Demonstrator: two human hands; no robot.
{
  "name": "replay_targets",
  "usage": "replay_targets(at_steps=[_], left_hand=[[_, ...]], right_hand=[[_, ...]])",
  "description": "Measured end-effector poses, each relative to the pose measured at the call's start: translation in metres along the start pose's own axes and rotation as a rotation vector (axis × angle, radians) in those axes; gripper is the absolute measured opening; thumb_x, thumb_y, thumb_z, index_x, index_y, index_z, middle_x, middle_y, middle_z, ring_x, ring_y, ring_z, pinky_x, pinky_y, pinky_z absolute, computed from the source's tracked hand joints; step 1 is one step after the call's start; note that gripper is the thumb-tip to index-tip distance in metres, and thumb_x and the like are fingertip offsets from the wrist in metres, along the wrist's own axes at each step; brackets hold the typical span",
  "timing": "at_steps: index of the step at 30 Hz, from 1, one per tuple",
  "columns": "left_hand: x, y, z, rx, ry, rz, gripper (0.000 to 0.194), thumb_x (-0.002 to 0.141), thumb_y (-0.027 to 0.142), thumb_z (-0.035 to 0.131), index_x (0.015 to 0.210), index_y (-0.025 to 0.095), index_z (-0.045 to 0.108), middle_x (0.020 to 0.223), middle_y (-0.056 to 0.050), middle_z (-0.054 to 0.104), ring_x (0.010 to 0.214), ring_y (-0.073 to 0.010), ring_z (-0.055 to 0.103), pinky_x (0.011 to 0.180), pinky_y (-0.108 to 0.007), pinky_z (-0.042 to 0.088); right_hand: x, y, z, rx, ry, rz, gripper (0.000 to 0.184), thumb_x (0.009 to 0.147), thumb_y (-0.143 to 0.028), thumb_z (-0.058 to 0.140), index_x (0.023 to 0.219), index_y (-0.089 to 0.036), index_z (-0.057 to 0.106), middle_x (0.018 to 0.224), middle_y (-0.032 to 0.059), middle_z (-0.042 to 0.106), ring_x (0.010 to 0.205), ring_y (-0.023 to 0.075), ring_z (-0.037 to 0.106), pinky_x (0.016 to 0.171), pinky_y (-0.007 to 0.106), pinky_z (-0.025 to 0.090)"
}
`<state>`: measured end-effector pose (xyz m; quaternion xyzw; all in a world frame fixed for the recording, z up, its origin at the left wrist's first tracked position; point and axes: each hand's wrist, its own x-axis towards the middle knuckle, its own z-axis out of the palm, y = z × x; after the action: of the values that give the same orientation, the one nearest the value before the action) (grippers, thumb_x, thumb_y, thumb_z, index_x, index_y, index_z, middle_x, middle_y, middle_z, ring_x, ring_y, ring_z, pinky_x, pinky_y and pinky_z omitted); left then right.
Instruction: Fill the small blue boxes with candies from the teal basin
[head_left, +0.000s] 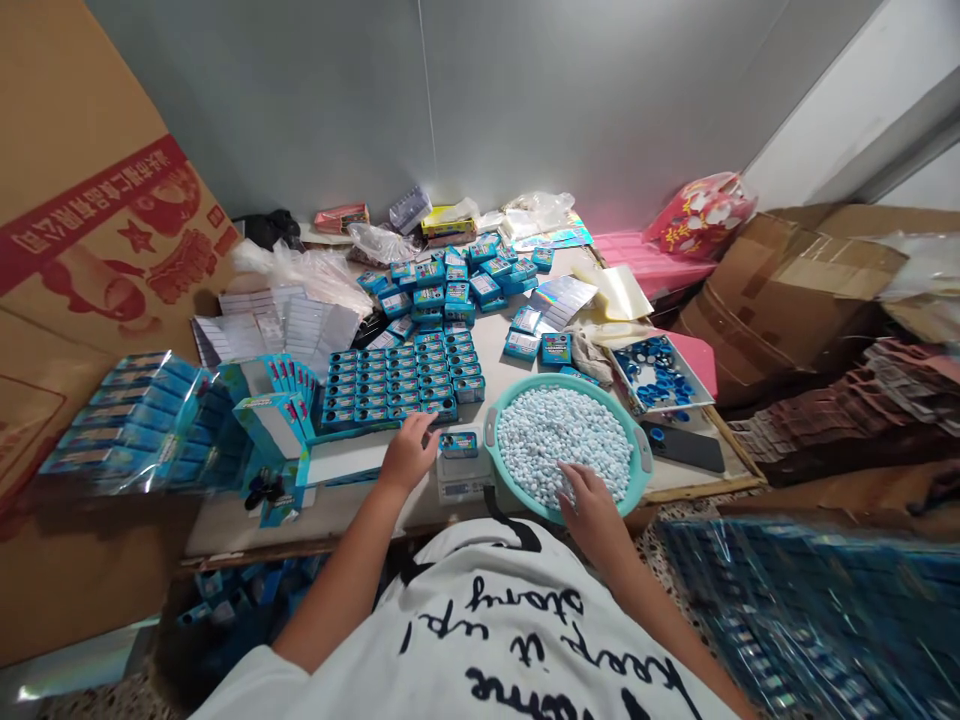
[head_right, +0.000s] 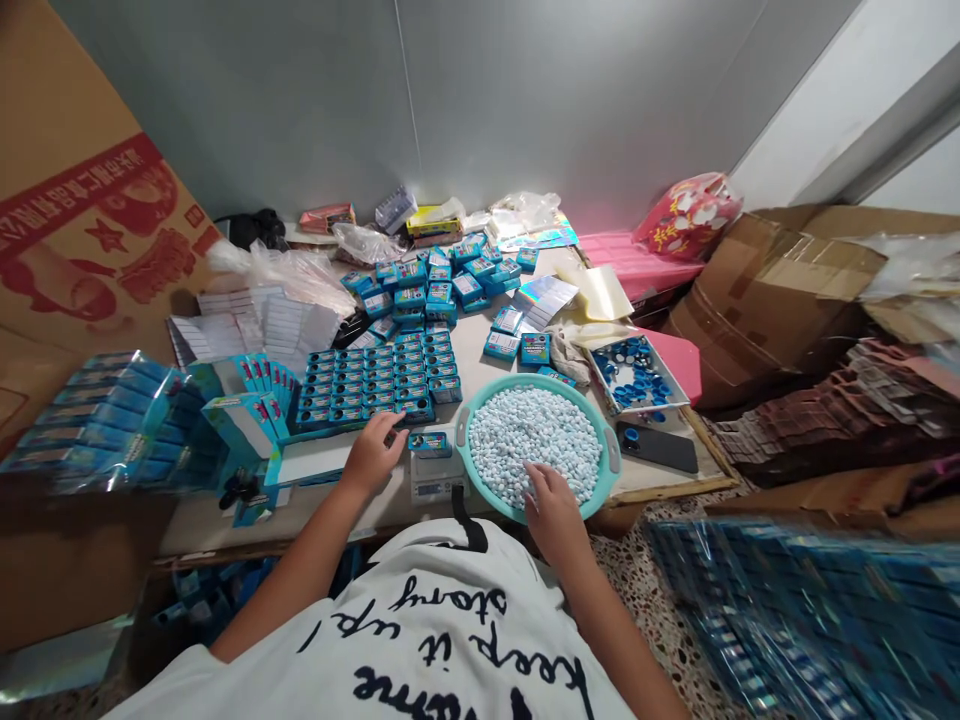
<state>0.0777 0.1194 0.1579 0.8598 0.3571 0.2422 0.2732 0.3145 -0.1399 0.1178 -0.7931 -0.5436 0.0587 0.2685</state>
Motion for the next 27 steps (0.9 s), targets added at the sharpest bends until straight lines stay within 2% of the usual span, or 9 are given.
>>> replay_targets(at_steps=[3, 9, 14, 17, 20, 24, 27], left_hand=[[-0.008, -0.007, -0.012, 0.029, 0.088, -0.026, 0.033, 0.093, 0.029, 0.051, 0.124, 0.021, 0.06, 0.115, -0.008, 0.061, 0.08, -0.0131, 0.061, 0.082, -0.031, 0.055], [-0.029, -0.016, -0.037, 0.092, 0.233, -0.084, 0.033, 0.094, 0.032, 0.05, 0.123, 0.021, 0.061, 0.112, -0.008, 0.062, 0.073, -0.0117, 0.059, 0.071, -0.027, 0.055], [-0.051, -0.02, -0.047, 0.121, 0.272, -0.133, 0.033, 0.094, 0.031, 0.049, 0.123, 0.021, 0.061, 0.112, -0.008, 0.062, 0.073, -0.0119, 0.059, 0.07, -0.027, 0.054], [-0.064, -0.024, -0.052, 0.151, 0.278, -0.145, 0.033, 0.094, 0.031, 0.047, 0.123, 0.022, 0.061, 0.112, -0.009, 0.062, 0.077, -0.0138, 0.061, 0.075, -0.029, 0.055], [-0.076, -0.028, -0.056, 0.174, 0.296, -0.154, 0.032, 0.094, 0.03, 0.048, 0.122, 0.022, 0.062, 0.11, -0.009, 0.063, 0.081, -0.0156, 0.062, 0.083, -0.033, 0.055], [-0.088, -0.029, -0.058, 0.163, 0.32, -0.181, 0.031, 0.094, 0.029, 0.049, 0.12, 0.022, 0.062, 0.11, -0.009, 0.063, 0.079, -0.0152, 0.061, 0.081, -0.032, 0.055], [-0.088, -0.021, -0.053, 0.127, 0.311, -0.176, 0.031, 0.094, 0.028, 0.049, 0.121, 0.023, 0.061, 0.11, -0.008, 0.063, 0.08, -0.0153, 0.062, 0.084, -0.033, 0.055]], right_hand=[[0.008, 0.0, 0.006, -0.106, -0.082, -0.028, 0.047, 0.087, -0.018, 0.048, 0.134, -0.023, 0.051, 0.123, 0.0126, 0.059, 0.11, 0.0303, 0.054, 0.09, 0.045, 0.047], [0.024, 0.003, 0.004, -0.114, -0.178, -0.088, 0.03, 0.089, -0.017, 0.048, 0.115, -0.022, 0.062, 0.105, 0.0102, 0.061, 0.092, 0.0254, 0.055, 0.079, 0.036, 0.044], [0.03, 0.003, 0.001, -0.11, -0.246, -0.088, 0.016, 0.089, -0.015, 0.049, 0.09, -0.02, 0.064, 0.09, 0.0064, 0.059, 0.08, 0.0197, 0.054, 0.07, 0.03, 0.037], [0.032, 0.004, 0.001, -0.115, -0.282, -0.064, 0.013, 0.089, -0.016, 0.051, 0.083, -0.02, 0.062, 0.087, 0.0052, 0.058, 0.074, 0.0168, 0.054, 0.065, 0.028, 0.034], [0.033, 0.006, 0.002, -0.104, -0.305, -0.058, 0.013, 0.09, -0.018, 0.051, 0.083, -0.019, 0.062, 0.086, 0.0054, 0.057, 0.073, 0.0162, 0.055, 0.066, 0.027, 0.035], [0.032, 0.007, 0.002, -0.095, -0.292, -0.061, 0.014, 0.09, -0.02, 0.05, 0.087, -0.019, 0.064, 0.088, 0.0061, 0.058, 0.077, 0.0178, 0.058, 0.07, 0.028, 0.04], [0.028, 0.001, 0.0, -0.087, -0.224, -0.051, 0.019, 0.09, -0.023, 0.049, 0.101, -0.02, 0.065, 0.097, 0.0082, 0.058, 0.084, 0.0208, 0.059, 0.074, 0.032, 0.045]])
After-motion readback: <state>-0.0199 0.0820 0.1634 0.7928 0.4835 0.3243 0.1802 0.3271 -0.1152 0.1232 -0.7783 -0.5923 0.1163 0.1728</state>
